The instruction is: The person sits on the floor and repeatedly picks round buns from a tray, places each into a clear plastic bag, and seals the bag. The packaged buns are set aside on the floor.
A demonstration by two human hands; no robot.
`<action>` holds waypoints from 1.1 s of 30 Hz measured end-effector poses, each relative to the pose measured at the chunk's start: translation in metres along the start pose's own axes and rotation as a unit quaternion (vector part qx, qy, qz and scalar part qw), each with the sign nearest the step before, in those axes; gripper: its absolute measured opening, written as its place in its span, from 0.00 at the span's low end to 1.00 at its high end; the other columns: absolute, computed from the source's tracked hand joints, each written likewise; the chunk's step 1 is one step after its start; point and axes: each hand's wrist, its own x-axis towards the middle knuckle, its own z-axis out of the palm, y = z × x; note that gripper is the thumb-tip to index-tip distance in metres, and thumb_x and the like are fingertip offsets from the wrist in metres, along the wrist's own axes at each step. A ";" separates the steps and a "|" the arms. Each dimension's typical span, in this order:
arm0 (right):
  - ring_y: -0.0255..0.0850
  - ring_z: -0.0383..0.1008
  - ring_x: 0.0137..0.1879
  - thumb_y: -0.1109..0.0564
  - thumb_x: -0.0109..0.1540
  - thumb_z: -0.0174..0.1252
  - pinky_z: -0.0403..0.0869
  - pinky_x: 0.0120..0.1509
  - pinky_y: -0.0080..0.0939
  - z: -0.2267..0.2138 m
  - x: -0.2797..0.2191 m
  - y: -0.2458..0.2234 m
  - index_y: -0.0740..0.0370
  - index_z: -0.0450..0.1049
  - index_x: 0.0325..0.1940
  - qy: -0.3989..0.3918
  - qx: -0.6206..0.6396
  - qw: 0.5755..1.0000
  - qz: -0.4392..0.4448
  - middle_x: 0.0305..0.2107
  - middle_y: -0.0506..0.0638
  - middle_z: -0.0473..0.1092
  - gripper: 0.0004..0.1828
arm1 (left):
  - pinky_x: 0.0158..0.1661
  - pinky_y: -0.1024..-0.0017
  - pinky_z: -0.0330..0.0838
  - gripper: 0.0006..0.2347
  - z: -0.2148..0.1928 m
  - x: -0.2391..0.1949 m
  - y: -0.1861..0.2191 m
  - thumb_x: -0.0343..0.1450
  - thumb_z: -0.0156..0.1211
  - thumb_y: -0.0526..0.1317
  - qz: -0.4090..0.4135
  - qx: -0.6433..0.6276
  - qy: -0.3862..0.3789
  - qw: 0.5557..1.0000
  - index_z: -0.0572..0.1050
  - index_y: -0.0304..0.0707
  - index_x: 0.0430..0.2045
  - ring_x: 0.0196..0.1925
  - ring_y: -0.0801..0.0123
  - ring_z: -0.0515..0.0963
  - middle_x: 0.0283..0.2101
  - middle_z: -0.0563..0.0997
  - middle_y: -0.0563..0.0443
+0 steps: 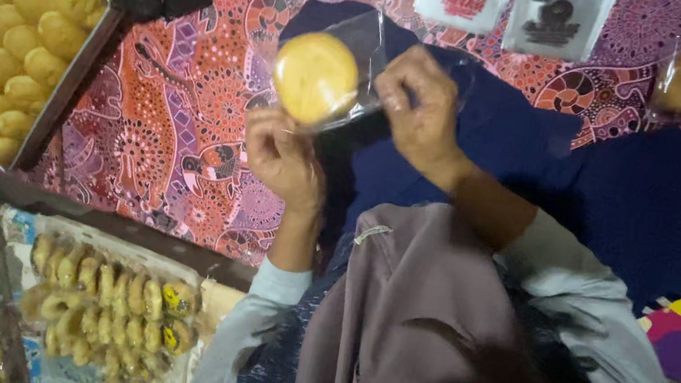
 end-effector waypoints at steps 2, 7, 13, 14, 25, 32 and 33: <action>0.47 0.69 0.36 0.59 0.69 0.60 0.68 0.43 0.43 -0.001 -0.002 0.009 0.68 0.72 0.33 -0.028 -0.070 0.992 0.104 0.30 0.58 0.67 0.12 | 0.34 0.76 0.66 0.11 0.004 0.003 -0.005 0.77 0.58 0.35 0.041 0.131 -0.026 0.990 0.68 0.32 0.24 0.31 0.74 0.68 0.30 0.70 0.53; 0.39 0.76 0.44 0.60 0.67 0.56 0.72 0.46 0.37 -0.001 -0.042 0.073 0.63 0.74 0.44 -0.036 0.021 0.965 0.258 0.37 0.50 0.73 0.04 | 0.40 0.71 0.73 0.10 0.010 0.002 -0.022 0.76 0.59 0.30 0.025 0.289 -0.072 0.954 0.71 0.29 0.23 0.38 0.69 0.76 0.35 0.77 0.49; 0.36 0.66 0.61 0.62 0.65 0.61 0.71 0.62 0.37 -0.093 -0.040 0.164 0.62 0.60 0.65 0.096 0.086 0.974 0.185 0.56 0.48 0.65 0.26 | 0.39 0.66 0.75 0.01 0.124 -0.008 -0.081 0.71 0.59 0.29 0.068 0.240 -0.288 0.925 0.76 0.29 0.30 0.36 0.58 0.80 0.34 0.78 0.43; 0.38 0.68 0.57 0.61 0.68 0.59 0.71 0.59 0.39 -0.126 -0.036 0.173 0.64 0.63 0.62 0.112 0.010 0.967 0.230 0.53 0.51 0.68 0.19 | 0.36 0.66 0.73 0.02 0.156 -0.009 -0.105 0.71 0.61 0.31 0.016 0.241 -0.297 0.924 0.77 0.29 0.31 0.32 0.57 0.78 0.31 0.77 0.41; 0.70 0.62 0.70 0.55 0.70 0.60 0.59 0.75 0.60 -0.308 -0.024 0.118 0.77 0.65 0.70 0.118 -0.413 0.893 0.136 0.64 0.79 0.63 0.30 | 0.36 0.49 0.73 0.04 0.290 0.029 -0.301 0.69 0.59 0.34 0.094 0.479 -0.461 0.741 0.72 0.38 0.34 0.36 0.40 0.81 0.45 0.77 0.37; 0.49 0.81 0.47 0.52 0.63 0.64 0.77 0.54 0.45 -0.234 0.061 0.146 0.63 0.79 0.52 0.000 -0.230 0.914 0.333 0.41 0.59 0.79 0.16 | 0.40 0.62 0.79 0.08 0.275 0.016 -0.185 0.70 0.63 0.33 0.145 0.278 -0.461 0.830 0.78 0.45 0.41 0.40 0.51 0.85 0.53 0.81 0.42; 0.48 0.82 0.46 0.55 0.64 0.64 0.77 0.52 0.45 -0.227 0.063 0.143 0.63 0.80 0.50 0.004 -0.227 0.934 0.275 0.40 0.59 0.79 0.13 | 0.40 0.64 0.80 0.14 0.273 0.017 -0.168 0.68 0.64 0.33 0.136 0.231 -0.423 0.866 0.73 0.41 0.47 0.43 0.48 0.83 0.54 0.77 0.38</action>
